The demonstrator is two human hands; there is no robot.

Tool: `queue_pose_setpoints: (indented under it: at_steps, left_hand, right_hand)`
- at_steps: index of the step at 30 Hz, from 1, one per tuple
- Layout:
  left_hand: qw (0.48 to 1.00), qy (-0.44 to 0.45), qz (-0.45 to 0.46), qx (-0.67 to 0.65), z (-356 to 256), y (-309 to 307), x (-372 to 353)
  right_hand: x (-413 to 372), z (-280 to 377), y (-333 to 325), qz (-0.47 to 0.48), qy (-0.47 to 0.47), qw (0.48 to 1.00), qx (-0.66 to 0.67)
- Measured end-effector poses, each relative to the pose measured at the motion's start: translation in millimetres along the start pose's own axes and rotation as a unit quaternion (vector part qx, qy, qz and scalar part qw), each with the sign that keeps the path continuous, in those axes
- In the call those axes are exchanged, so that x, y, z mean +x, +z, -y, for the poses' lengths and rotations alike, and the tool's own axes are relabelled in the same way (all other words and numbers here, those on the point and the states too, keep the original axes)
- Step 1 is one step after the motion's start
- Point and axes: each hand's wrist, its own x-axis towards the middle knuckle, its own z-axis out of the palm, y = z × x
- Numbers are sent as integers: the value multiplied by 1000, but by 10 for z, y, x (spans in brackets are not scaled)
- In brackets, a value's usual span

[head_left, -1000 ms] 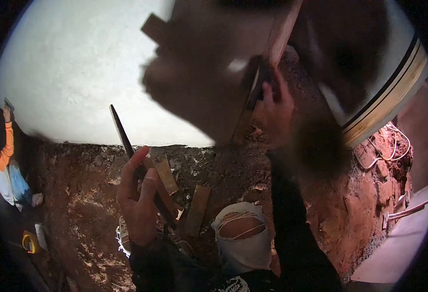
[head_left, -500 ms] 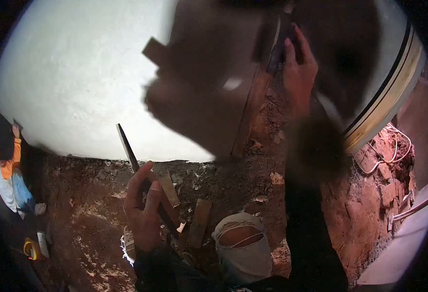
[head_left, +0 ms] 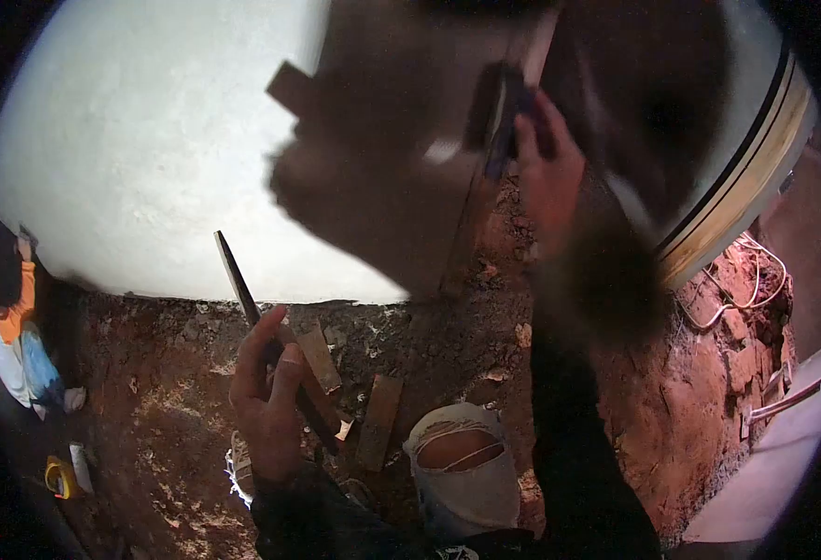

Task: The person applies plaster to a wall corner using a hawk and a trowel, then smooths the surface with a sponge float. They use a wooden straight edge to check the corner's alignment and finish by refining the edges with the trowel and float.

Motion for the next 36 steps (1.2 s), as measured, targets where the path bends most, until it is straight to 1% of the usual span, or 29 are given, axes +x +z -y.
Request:
queue_pose_setpoints:
  at_steps: [2,3,5,6,7,8,10,12,14,15,17,19,21,24,25,26,27,28,30,32,34,36]
  left_hand:
    - [1000,22,-18,6,-20,27,-10]
    - [999,25,-18,8,-17,15,-12]
    - [999,19,-6,26,10,-16,-13]
    - [999,24,-6,27,20,-20,0]
    - [1000,21,4,17,24,-30,8]
    - [1000,12,15,10,36,-38,-7]
    - [999,11,6,32,21,-11,-13]
    - [999,10,-3,51,23,6,-11]
    - [999,29,-9,35,48,-2,2]
    - [999,25,-7,38,40,1,8]
    - [998,19,-14,51,8,3,14]
    - [999,22,-10,43,52,-22,27]
    - [999,28,-7,36,85,-41,23]
    - [999,31,3,24,77,-14,24]
    - [999,28,-9,30,59,21,10]
    - [999,24,-22,35,49,36,5]
    - [999,26,-23,34,52,19,9]
    - [999,28,-9,22,66,-2,12]
    - [1000,22,1,11,78,-9,3]
    - [997,38,-4,60,39,-4,14]
    - [998,32,4,45,56,-28,23]
    - [999,24,7,27,79,-38,13]
  right_hand:
    - [-394,-237,-60,42,42,998,-6]
    - [-604,-240,-92,39,41,998,-4]
    - [-890,-172,-122,79,210,973,55]
    - [-824,-181,-121,77,207,974,59]
    - [-710,-202,-136,30,115,992,30]
    - [-608,-189,-145,-16,29,999,-2]
    - [-56,100,-141,-55,-66,992,-92]
    - [483,247,-107,-66,-197,966,-154]
    - [756,539,-35,-40,-193,957,-213]
    - [757,511,4,-38,-189,957,-215]
    - [736,446,66,-58,-274,924,-261]
    - [323,84,85,22,-219,932,-287]
    - [-421,-292,165,33,-166,945,-282]
    - [-1531,-857,58,165,-159,925,-302]
    - [-1753,-904,5,206,-165,913,-312]
    - [-1829,-858,-59,205,-166,913,-311]
    - [-1873,-829,-111,202,-136,925,-293]
    - [-1867,-837,-129,199,-108,934,-274]
    - [-1365,-617,-97,93,-156,943,-280]
    - [-734,-451,-30,-4,-164,955,-246]
    - [-201,-250,-43,-38,-215,942,-254]
    - [-86,-133,37,-26,-217,938,-269]
